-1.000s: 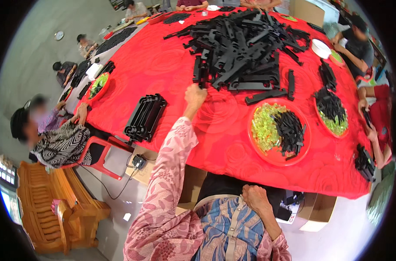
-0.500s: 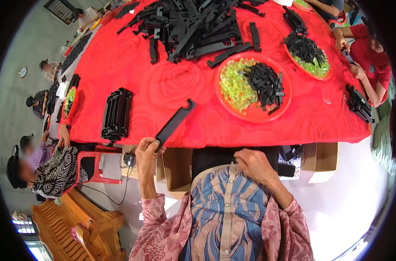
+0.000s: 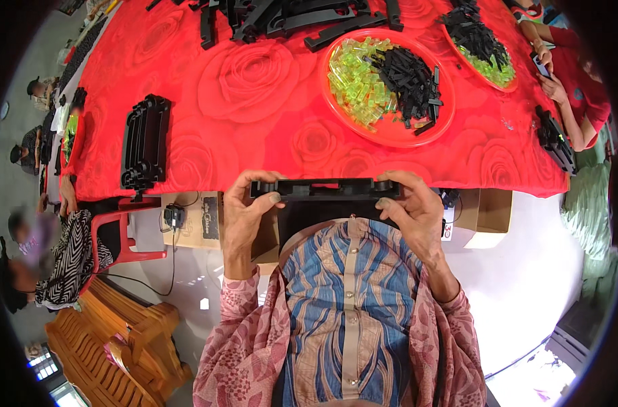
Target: Assembling small yellow and black components into black plastic frames at a workbench.
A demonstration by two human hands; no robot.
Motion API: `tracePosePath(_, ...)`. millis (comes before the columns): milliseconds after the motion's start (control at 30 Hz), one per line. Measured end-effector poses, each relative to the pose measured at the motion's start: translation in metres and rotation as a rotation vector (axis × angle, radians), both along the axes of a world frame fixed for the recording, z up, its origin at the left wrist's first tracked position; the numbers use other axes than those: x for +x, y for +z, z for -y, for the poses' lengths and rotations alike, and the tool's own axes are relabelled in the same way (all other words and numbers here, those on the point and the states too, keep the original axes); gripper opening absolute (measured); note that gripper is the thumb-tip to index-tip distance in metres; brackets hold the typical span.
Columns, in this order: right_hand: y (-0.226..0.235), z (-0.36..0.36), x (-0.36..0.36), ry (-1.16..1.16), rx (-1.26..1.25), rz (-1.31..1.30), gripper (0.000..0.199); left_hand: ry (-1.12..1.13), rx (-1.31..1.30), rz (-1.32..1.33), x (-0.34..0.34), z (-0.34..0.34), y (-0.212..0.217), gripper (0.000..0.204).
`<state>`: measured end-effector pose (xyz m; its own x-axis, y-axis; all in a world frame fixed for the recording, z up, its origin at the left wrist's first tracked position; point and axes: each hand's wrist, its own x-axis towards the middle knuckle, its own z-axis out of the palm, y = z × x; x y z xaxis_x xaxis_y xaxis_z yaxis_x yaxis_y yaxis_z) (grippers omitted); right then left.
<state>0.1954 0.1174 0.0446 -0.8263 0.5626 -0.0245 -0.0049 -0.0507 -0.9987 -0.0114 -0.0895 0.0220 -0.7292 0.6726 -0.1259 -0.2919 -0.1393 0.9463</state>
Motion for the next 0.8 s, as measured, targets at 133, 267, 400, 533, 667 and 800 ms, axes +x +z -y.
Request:
tracePosePath(133,-0.011,0.004,-0.003,-0.087,0.035,-0.097,0.038,-0.016,0.225,0.128,0.011,-0.008,-0.011,0.032)
tracePosePath(267,-0.016,0.003,-0.002,-0.104,-0.030,-0.095,0.037,-0.038,0.194,0.179,0.017,-0.008,-0.012,0.034)
tracePosePath(400,-0.009,-0.003,-0.004,-0.072,-0.084,-0.047,0.035,-0.188,0.216,0.142,0.013,-0.006,-0.015,0.054)
tracePosePath(533,-0.001,-0.013,-0.020,-0.049,-0.071,-0.092,0.034,-0.420,0.373,0.480,0.020,-0.003,-0.019,0.101)
tracePosePath(667,0.008,-0.021,-0.051,0.140,-0.060,-0.097,0.035,-0.492,0.186,0.587,0.034,-0.015,-0.019,0.044)
tracePosePath(800,0.001,-0.013,-0.085,0.318,0.039,-0.129,0.038,-0.653,0.379,0.826,0.051,-0.027,-0.025,0.060)
